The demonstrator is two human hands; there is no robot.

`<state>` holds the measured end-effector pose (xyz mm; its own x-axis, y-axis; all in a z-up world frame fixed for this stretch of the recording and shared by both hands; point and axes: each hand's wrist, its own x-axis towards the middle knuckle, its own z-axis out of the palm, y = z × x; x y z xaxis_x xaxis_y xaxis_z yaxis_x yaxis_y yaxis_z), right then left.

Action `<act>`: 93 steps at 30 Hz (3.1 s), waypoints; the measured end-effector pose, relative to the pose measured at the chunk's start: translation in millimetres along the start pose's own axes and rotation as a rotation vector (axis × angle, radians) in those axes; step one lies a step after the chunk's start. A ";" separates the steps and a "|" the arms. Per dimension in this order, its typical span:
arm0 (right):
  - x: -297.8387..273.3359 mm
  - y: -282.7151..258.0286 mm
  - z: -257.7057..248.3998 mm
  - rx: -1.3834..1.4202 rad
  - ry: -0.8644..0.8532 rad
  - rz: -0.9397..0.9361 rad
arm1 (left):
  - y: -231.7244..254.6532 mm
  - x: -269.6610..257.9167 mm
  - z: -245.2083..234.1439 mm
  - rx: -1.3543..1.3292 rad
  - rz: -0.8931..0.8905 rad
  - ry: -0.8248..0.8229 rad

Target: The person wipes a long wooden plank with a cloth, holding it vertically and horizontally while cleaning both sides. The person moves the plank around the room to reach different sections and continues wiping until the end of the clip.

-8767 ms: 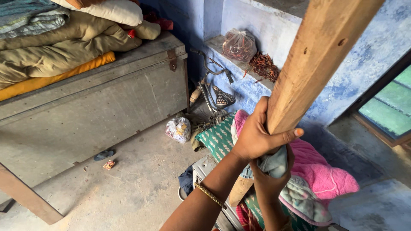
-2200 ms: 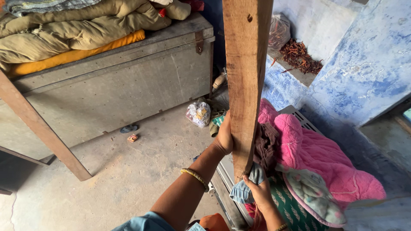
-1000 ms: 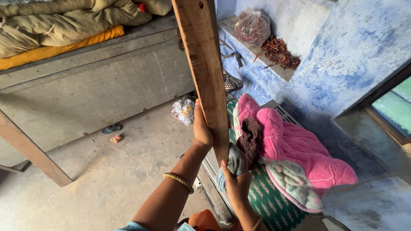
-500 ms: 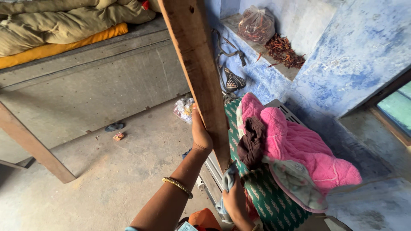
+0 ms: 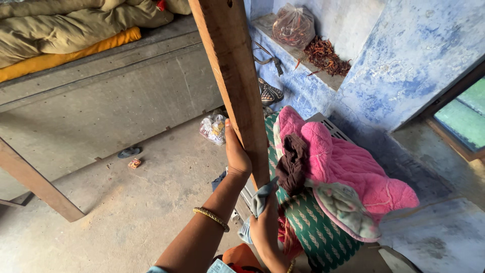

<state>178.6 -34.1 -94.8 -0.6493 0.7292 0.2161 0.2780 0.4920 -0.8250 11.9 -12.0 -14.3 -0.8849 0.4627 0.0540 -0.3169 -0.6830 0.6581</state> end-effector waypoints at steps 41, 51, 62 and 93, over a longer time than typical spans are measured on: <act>20.6 47.1 4.7 0.451 -0.032 -0.049 | 14.3 6.3 -5.5 -0.104 -0.148 -0.173; 1.0 191.1 9.1 0.445 0.203 0.325 | 40.6 -18.8 -9.8 -0.041 -0.167 -0.280; 22.1 174.4 -13.8 0.749 0.149 0.212 | 71.2 -42.6 -44.9 -0.130 0.028 -0.116; 92.8 -133.0 -62.7 -0.724 -0.165 -1.181 | 114.9 -69.2 -260.6 -0.994 -0.022 0.950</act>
<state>125.8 -2.0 67.7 -0.8146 -0.3233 0.4816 -0.2187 0.9402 0.2612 -52.2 -269.8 -138.1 -0.6402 0.1927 -0.7437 -0.0865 -0.9799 -0.1796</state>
